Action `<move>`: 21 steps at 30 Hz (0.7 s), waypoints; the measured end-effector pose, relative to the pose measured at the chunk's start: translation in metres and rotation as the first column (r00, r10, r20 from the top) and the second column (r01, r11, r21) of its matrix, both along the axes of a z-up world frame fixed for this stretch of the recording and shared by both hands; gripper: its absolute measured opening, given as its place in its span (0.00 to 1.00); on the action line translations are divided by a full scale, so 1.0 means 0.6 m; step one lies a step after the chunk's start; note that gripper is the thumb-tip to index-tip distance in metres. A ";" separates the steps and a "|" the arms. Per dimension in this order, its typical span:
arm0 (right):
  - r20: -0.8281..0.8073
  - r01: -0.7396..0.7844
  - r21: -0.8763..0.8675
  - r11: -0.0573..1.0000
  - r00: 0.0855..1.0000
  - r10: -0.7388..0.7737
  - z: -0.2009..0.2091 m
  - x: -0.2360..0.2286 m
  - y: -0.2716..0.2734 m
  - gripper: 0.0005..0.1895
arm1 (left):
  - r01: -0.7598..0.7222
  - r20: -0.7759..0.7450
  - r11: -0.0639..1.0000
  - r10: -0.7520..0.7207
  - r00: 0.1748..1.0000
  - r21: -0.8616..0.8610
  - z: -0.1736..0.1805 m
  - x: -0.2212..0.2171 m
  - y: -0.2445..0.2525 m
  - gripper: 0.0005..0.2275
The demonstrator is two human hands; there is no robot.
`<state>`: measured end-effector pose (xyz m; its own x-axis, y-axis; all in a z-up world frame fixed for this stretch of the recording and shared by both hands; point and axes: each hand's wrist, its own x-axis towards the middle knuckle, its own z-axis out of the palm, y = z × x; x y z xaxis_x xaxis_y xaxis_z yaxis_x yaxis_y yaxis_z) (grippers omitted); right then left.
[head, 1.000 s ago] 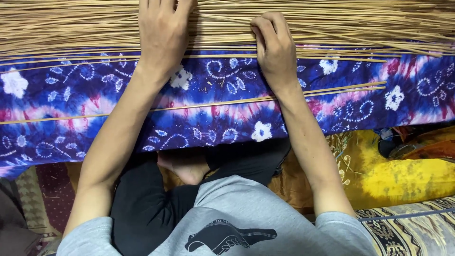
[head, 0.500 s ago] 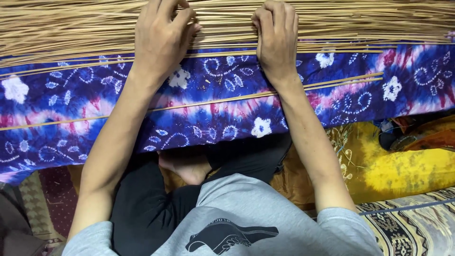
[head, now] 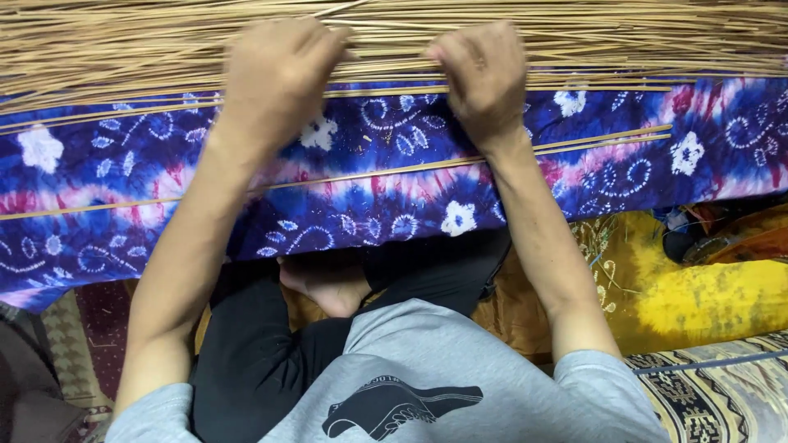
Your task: Aligning thin bamboo sticks on a patterned cloth for assembly or weaving.
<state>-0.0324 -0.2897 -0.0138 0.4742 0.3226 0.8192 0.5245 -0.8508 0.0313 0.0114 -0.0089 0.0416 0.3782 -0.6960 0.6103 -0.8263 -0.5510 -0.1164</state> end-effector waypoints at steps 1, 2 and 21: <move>0.004 -0.005 0.000 1.000 1.000 0.005 0.021 -0.011 0.017 0.09 | -0.005 0.004 1.000 0.005 1.000 0.000 -0.001 -0.017 -0.013 0.05; -0.012 -0.098 -0.054 0.994 0.995 0.098 0.043 -0.023 0.033 0.07 | -0.005 0.006 0.999 0.005 1.000 0.040 -0.003 -0.033 -0.025 0.02; -0.259 -0.222 -0.066 0.973 0.945 0.198 0.049 -0.096 0.029 0.08 | 0.182 -0.705 0.983 -0.116 0.699 0.018 0.052 -0.131 0.008 0.14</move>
